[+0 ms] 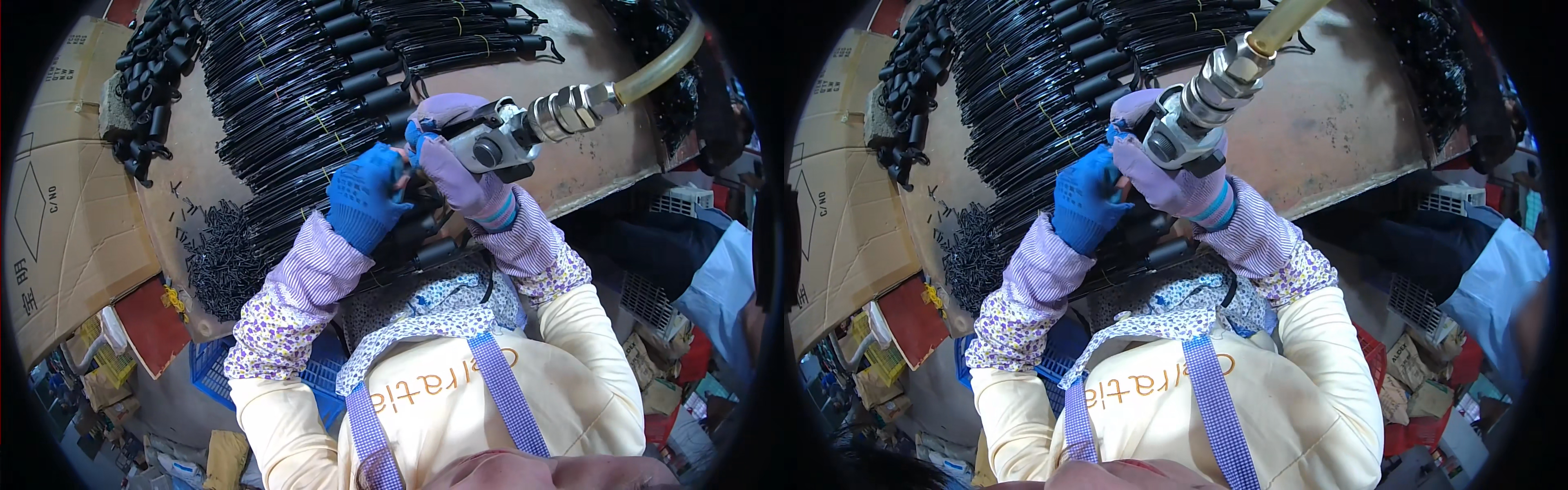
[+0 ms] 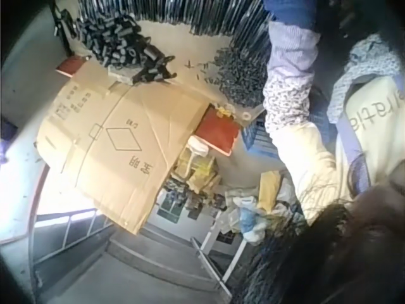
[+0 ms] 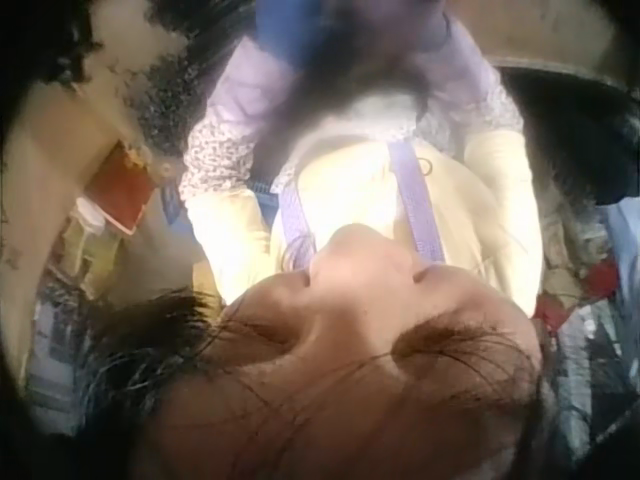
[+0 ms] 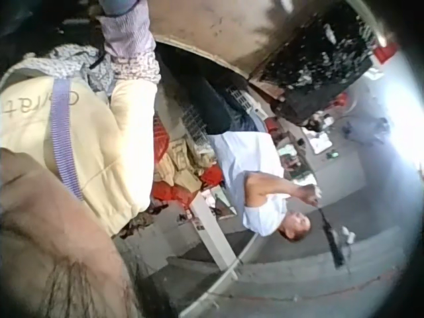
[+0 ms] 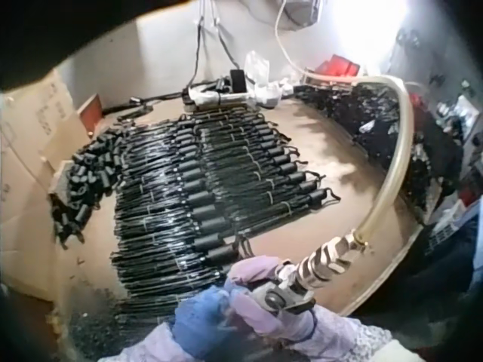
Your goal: Assembling and fastening small parts onto black rods using a pneumatic tool at an industrial workstation.
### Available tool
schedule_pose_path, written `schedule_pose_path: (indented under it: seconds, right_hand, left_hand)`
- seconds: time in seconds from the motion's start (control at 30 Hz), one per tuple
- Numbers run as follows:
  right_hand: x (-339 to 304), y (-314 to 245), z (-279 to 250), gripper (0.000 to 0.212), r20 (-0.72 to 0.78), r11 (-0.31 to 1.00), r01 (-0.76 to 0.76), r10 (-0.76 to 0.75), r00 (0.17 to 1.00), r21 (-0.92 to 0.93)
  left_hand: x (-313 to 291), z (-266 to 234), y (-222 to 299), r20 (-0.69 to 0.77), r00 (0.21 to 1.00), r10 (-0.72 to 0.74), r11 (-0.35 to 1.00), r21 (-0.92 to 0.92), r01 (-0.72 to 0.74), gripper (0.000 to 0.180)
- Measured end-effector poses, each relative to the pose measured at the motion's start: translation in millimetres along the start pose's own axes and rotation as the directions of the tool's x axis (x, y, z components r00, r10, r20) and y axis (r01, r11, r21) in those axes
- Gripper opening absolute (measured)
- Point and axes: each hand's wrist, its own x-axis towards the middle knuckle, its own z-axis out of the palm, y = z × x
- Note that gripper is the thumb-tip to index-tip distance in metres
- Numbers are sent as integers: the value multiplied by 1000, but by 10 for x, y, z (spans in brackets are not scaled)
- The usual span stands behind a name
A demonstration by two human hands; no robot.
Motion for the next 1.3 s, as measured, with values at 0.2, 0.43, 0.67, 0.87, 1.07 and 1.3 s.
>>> schedule_pose_path:
  seconds: [0.2,0.43,0.67,0.87,1.07,1.3]
  right_hand:
    - [33,-51,-52,15,-9,1000,-1,1,1000,13]
    - [133,-102,-25,17,-72,911,396,-406,911,-117]
    - [174,-151,-63,20,-123,951,310,-309,943,-14]
    - [190,-225,-75,22,-89,946,316,-322,942,-75]
    - [187,-149,-70,24,-84,939,327,-336,938,-104]
    - [214,-140,-35,23,-96,903,407,-421,902,-134]
  left_hand:
    - [14,-15,-15,30,993,-118,969,-213,121,29]
    - [109,12,19,15,974,-224,933,-284,219,15]
    - [127,141,-26,19,978,-207,924,-324,202,13]
    - [123,139,-5,8,986,-167,929,-335,160,12]
    - [163,150,-26,-17,982,-189,940,-293,175,13]
    - [182,135,-63,-45,989,-143,957,-261,127,14]
